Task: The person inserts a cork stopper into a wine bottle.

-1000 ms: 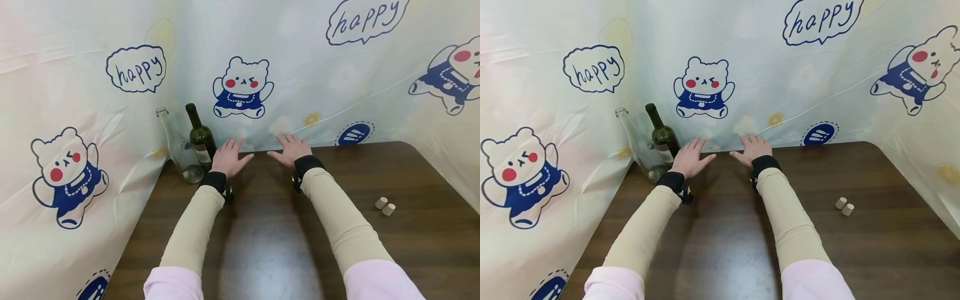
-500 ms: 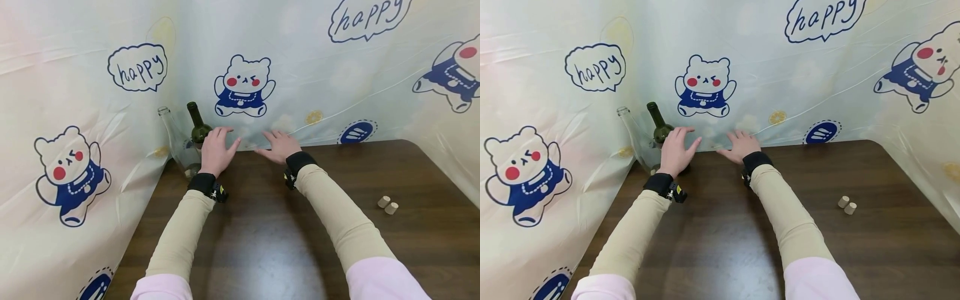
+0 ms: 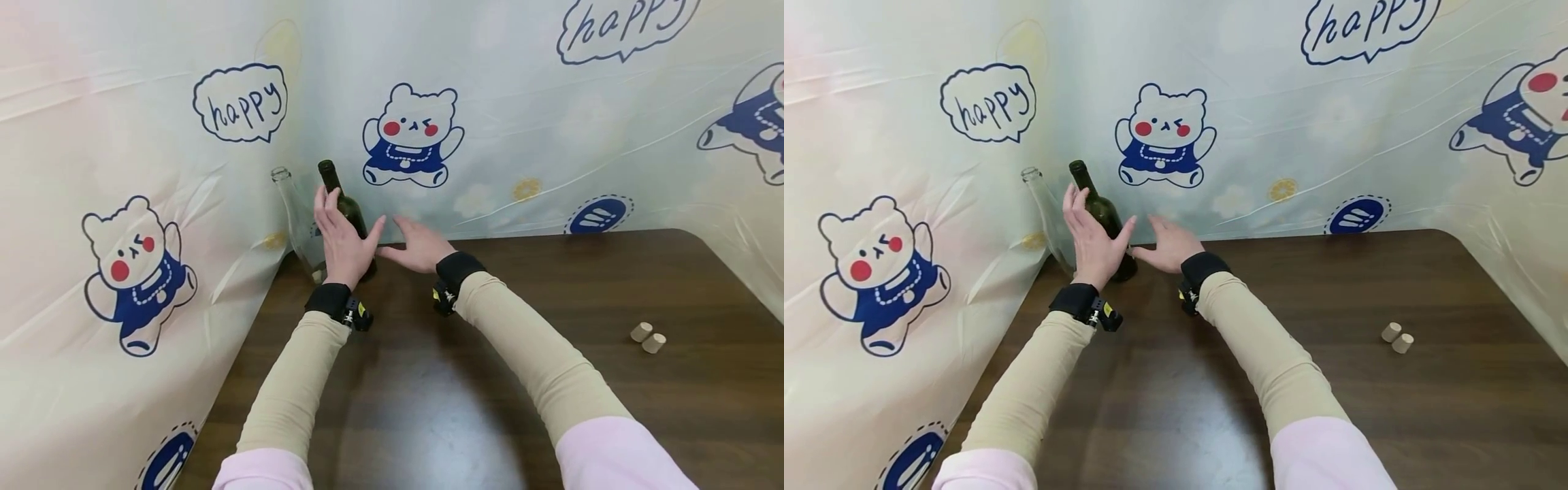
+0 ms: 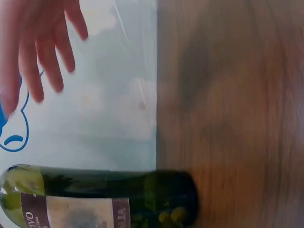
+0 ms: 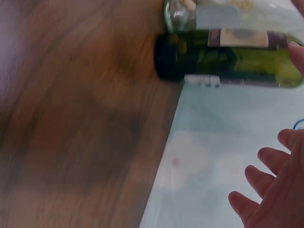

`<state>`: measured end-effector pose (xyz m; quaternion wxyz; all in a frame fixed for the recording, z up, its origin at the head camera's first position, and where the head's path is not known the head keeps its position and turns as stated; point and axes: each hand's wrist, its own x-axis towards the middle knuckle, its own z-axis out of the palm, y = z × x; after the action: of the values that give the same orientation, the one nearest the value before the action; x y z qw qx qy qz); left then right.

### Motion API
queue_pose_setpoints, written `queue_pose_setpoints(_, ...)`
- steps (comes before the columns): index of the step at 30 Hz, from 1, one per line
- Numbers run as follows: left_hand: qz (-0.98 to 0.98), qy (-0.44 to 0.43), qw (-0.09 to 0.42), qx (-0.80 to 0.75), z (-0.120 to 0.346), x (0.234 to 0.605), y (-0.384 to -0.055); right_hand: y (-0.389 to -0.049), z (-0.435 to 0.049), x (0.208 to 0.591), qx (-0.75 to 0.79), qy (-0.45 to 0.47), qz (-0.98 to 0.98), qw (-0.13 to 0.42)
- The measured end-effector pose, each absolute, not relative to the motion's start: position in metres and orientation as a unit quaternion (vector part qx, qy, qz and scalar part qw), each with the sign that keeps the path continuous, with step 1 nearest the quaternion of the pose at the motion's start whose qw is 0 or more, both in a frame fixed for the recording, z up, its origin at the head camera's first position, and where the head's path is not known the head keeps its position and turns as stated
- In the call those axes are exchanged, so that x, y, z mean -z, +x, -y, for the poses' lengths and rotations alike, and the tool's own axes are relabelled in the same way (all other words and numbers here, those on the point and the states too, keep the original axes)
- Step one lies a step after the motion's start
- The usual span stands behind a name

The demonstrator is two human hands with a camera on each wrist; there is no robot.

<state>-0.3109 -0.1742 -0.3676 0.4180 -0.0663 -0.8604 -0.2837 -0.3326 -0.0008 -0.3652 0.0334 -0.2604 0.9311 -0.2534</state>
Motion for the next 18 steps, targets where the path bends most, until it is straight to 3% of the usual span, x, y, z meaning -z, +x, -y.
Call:
queue_pose_setpoints(8,0.871,0.008,0.322,0.372,0.17,0.358,-0.316,-0.323,0.01,0.365,0.242,-0.268,-0.932,0.041)
queue_pose_setpoints(18,0.915,0.077,0.276,0.284,0.178,0.353,-0.328,-0.325,0.014,0.369,0.218,-0.258,-0.94,0.053)
